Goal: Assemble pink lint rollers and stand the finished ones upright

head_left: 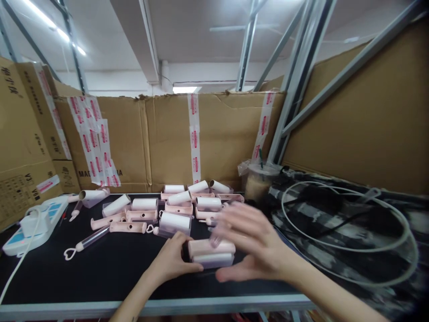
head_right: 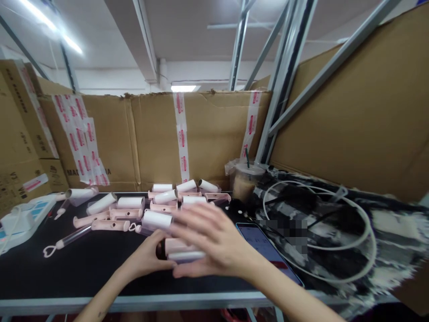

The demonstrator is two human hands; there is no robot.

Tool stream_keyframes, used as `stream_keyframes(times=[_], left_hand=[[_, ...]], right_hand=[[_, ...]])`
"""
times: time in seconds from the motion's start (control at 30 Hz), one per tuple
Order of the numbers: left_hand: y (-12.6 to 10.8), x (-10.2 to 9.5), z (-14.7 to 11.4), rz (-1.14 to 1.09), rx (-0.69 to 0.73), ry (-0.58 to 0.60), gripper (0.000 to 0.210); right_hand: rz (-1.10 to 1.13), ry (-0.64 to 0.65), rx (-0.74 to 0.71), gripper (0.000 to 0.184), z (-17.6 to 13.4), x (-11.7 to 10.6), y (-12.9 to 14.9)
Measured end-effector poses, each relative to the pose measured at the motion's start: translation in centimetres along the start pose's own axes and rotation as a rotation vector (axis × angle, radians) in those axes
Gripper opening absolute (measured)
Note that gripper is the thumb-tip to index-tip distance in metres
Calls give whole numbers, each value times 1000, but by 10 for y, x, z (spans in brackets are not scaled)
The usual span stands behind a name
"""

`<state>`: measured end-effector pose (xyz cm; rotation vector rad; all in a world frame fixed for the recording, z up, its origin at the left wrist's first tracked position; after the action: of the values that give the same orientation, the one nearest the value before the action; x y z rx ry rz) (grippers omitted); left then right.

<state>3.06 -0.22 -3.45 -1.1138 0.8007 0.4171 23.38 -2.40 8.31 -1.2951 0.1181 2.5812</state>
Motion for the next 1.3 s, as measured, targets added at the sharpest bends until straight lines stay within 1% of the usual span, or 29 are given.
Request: stream_keyframes(times=[0.03, 0.07, 0.1, 0.13, 0.17, 0.2, 0.23, 0.27, 0.37, 0.43, 0.5, 0.57, 0.67, 0.7, 0.77, 0.83, 0.9, 0.97, 1.03, 1.1, 1.13, 1.2, 1.3], left_hand=[[0, -1, -1, -23, -30, 3, 60], [0, -1, -2, -33, -49, 9, 60], [1, -1, -3, -69, -55, 20, 61], [2, 0, -4, -114, -57, 37, 62], [3, 1, -4, -165, -58, 57, 64], [5, 3, -5, -215, -63, 75, 67], [7, 4, -6, -257, -71, 91, 70], [10, 5, -6, -288, -79, 101, 73], [15, 4, -8, -319, -84, 123, 74], [16, 1, -10, -283, -92, 111, 71], [14, -4, -13, -184, -118, 61, 70], [10, -7, -14, -91, -132, 15, 69], [2, -12, -15, -88, -88, 6, 65], [0, -16, -17, -90, -71, 2, 63], [-2, -29, -26, -50, -49, -15, 58], [1, -49, -46, 12, -41, -28, 53], [13, -74, -77, 53, -50, -28, 52], [34, -100, -114, 111, -140, -64, 50], [63, -123, -149, 157, -292, -165, 52], [94, -142, -174, 141, -442, -252, 55], [107, -149, -182, 117, -494, -267, 56], [127, -158, -186, 75, -504, -288, 57], [141, -164, -174, 102, -498, -346, 61]], right_hand=[[33, -121, 186, 86, -9, -4, -2], [98, -180, 329, 97, -16, -5, -5], [186, -181, 452, 98, -21, -2, -8], [296, -115, 531, 89, -23, 3, -12], [403, -24, 570, 71, -22, 10, -16], [485, 64, 588, 50, -19, 16, -20], [528, 131, 601, 36, -14, 21, -24], [532, 166, 613, 33, -9, 26, -29], [455, 168, 624, 37, 6, 32, -39], [451, 174, 599, 37, 9, 35, -40], [456, 169, 586, 37, 8, 37, -38], [447, 154, 604, 37, 4, 41, -36], [408, 99, 670, 40, -1, 50, -35], [426, 84, 674, 41, -2, 53, -35], [549, 67, 635, 45, -3, 56, -35], [706, 22, 572, 55, -5, 54, -33], [760, -74, 572, 59, -9, 45, -30], [728, -138, 615, 50, -15, 35, -29], [674, -116, 637, 38, -18, 30, -29], [605, -69, 614, 30, -19, 33, -35], [571, -44, 589, 28, -17, 37, -40], [512, 12, 532, 25, -12, 53, -51], [406, 89, 450, 23, 3, 81, -64]])
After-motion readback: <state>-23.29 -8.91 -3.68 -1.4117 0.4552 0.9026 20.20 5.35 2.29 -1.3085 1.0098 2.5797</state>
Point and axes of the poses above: each hand's wrist, its own z-axis towards the middle knuckle, its own x-axis out of the palm, y = z × x, the point moved 1 cm from there along z, towards the middle knuckle, and after that the axes turned 10 degrees about z, right-handed, at the moved point
